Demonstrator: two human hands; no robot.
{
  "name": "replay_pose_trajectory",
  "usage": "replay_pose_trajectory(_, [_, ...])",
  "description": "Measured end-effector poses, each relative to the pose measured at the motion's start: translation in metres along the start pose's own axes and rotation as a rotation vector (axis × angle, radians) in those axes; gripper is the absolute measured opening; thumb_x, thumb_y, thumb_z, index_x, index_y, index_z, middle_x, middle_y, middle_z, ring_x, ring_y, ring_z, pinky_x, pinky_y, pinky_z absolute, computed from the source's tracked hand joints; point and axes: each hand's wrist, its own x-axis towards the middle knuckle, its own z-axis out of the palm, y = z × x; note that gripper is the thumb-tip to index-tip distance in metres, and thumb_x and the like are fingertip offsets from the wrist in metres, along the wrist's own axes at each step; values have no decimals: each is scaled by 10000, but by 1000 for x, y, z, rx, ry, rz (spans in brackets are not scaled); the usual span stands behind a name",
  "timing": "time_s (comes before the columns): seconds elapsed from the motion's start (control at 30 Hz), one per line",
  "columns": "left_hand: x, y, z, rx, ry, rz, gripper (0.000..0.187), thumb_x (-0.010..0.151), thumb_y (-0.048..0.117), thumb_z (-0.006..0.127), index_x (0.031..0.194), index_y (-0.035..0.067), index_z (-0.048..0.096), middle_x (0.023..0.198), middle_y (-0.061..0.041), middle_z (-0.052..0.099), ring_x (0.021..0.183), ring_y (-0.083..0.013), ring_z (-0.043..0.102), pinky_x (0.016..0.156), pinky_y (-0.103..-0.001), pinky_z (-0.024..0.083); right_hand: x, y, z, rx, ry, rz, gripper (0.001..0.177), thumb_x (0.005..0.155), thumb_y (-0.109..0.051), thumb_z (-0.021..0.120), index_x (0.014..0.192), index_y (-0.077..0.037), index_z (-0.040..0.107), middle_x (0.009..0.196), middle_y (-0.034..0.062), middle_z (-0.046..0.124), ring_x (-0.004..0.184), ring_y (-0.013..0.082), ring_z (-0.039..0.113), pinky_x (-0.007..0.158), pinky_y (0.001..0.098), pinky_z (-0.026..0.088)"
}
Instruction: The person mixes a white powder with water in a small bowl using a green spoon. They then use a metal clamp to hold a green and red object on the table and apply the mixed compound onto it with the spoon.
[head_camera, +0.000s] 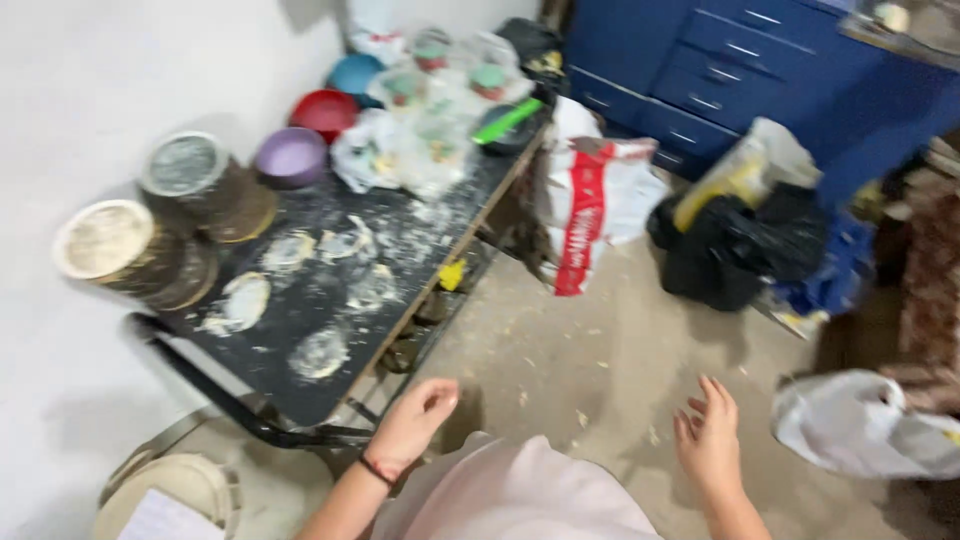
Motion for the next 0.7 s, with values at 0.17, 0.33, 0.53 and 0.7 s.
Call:
replay_pose_trajectory(0.17, [-20,-1,-48,-282,51,-246,312,953,299,648,1211,165,763,1178,51,830,1052,-52,747,938,-222,545,68,-84,116,123,-252,-284,649,913,-56,669,1511,-143,433,1586,147,358,1148,266,689,914,371,559])
replay_pose_trajectory(0.33, [-15,20,-76,-374,145,-170,279,953,265,649,1160,134,783,1149,22,846,1068,-77,776,949,-236,571,153,-166,165,-13,-472,-552,423,957,-131,628,1377,-111,589,1431,119,590,1226,294,665,1016,422,516])
replay_pose_trajectory(0.53, [4,-8,-78,-396,372,-159,264,913,226,689,1111,126,832,1035,16,906,911,-60,782,836,-227,589,341,-228,207,-104,-295,-726,270,952,-120,650,1197,-91,760,1039,143,777,937,335,714,821,434,536])
replay_pose_trajectory(0.7, [51,45,-86,-380,497,-705,259,924,282,674,1044,193,886,995,61,912,902,-75,767,856,-252,527,477,-279,254,-299,-220,-970,425,881,-80,679,1304,-96,728,1237,161,739,1140,377,649,1026,465,471])
